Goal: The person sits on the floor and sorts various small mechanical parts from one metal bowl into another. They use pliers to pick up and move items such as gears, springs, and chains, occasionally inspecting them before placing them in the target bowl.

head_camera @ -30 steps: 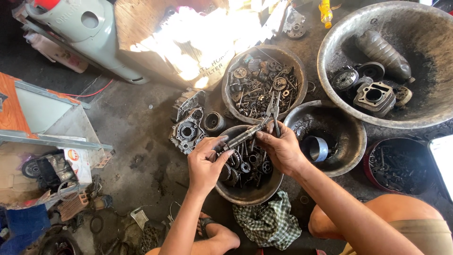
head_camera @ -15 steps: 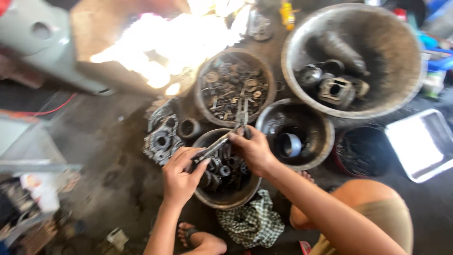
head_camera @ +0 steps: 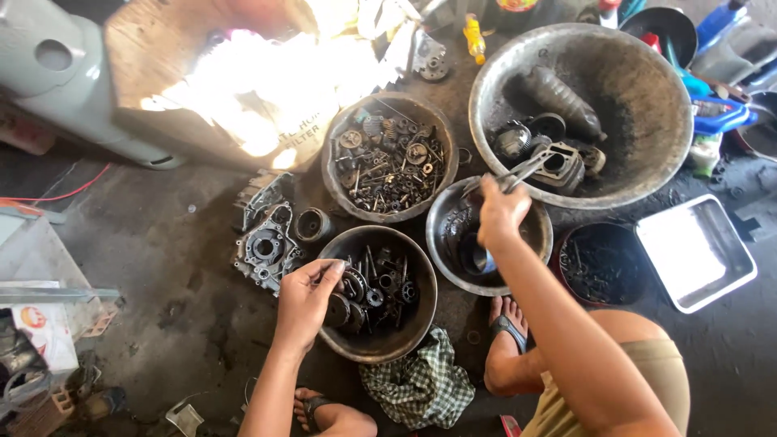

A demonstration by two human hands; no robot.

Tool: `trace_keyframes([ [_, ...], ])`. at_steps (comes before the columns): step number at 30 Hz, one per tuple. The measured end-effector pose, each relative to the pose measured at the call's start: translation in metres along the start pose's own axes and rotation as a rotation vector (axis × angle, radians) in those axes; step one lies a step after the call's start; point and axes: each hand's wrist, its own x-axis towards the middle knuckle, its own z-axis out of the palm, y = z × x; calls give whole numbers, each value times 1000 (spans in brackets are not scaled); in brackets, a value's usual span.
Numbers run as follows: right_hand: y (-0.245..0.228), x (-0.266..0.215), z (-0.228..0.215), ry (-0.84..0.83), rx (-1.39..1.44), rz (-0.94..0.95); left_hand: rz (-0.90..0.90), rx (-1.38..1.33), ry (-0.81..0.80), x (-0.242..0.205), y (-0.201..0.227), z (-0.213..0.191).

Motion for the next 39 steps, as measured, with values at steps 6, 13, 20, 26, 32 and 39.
trace_keyframes([
  [6, -39, -136, -1, -606, -160, -272, -367, -816, 15, 4, 2, 4],
  [13, -62, -213, -26, -1041, -198, -568, -515, -1219, 174, 10, -4, 3],
  [20, -54, -225, -35, -1305, -99, -966, -374, -1138, -49, 3, -10, 17],
  [26, -40, -218, -23, -1188, -187, -859, -386, -1047, -121, -3, 11, 26],
  [32, -2, -171, 1, -1059, -528, -728, -359, -541, -18, -2, 8, 20],
  [39, 93, -118, 17, -1088, -1163, -580, -248, -480, 73, 8, -2, 3],
])
